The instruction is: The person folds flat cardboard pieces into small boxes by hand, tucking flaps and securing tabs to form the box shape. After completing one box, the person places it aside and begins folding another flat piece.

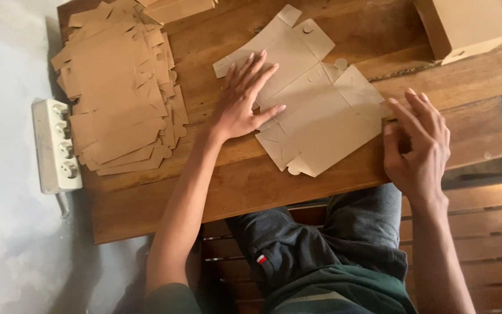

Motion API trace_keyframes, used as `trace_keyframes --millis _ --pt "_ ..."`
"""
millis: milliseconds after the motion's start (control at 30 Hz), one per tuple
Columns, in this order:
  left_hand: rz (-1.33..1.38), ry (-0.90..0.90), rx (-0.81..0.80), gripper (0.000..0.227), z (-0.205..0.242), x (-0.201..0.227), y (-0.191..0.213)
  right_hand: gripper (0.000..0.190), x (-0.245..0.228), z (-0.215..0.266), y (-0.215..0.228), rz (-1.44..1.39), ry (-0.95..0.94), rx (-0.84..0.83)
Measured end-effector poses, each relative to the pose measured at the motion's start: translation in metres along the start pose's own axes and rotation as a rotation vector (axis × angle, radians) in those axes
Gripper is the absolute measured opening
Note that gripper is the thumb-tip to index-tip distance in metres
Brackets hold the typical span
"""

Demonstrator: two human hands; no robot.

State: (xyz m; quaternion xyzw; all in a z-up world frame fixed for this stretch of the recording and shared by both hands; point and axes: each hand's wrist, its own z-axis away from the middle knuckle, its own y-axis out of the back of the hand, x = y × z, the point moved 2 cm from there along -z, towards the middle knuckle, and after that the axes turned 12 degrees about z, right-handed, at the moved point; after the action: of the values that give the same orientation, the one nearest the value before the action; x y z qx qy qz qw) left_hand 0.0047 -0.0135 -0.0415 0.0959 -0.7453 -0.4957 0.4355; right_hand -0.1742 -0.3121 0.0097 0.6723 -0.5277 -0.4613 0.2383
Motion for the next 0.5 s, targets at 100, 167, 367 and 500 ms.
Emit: trace_keyframes --millis 100,167,367,500 --pt "-0.003 -0.021 0.018 0.086 0.002 0.001 0.002 0.045 -0.004 -0.005 -0.002 0.077 0.196 -0.148" --pt "0.023 -0.028 0.013 0.083 0.004 0.004 0.005 0.043 -0.008 -0.01 -0.003 0.076 0.195 -0.323" --pt "0.07 0.046 -0.067 0.086 0.005 0.021 0.021 0.051 -0.049 -0.098 -0.038 0.192 0.562 -0.32" --pt "0.001 -0.049 0.015 0.093 0.007 0.009 0.013 0.074 -0.062 -0.13 -0.108 0.063 0.9 -0.276"
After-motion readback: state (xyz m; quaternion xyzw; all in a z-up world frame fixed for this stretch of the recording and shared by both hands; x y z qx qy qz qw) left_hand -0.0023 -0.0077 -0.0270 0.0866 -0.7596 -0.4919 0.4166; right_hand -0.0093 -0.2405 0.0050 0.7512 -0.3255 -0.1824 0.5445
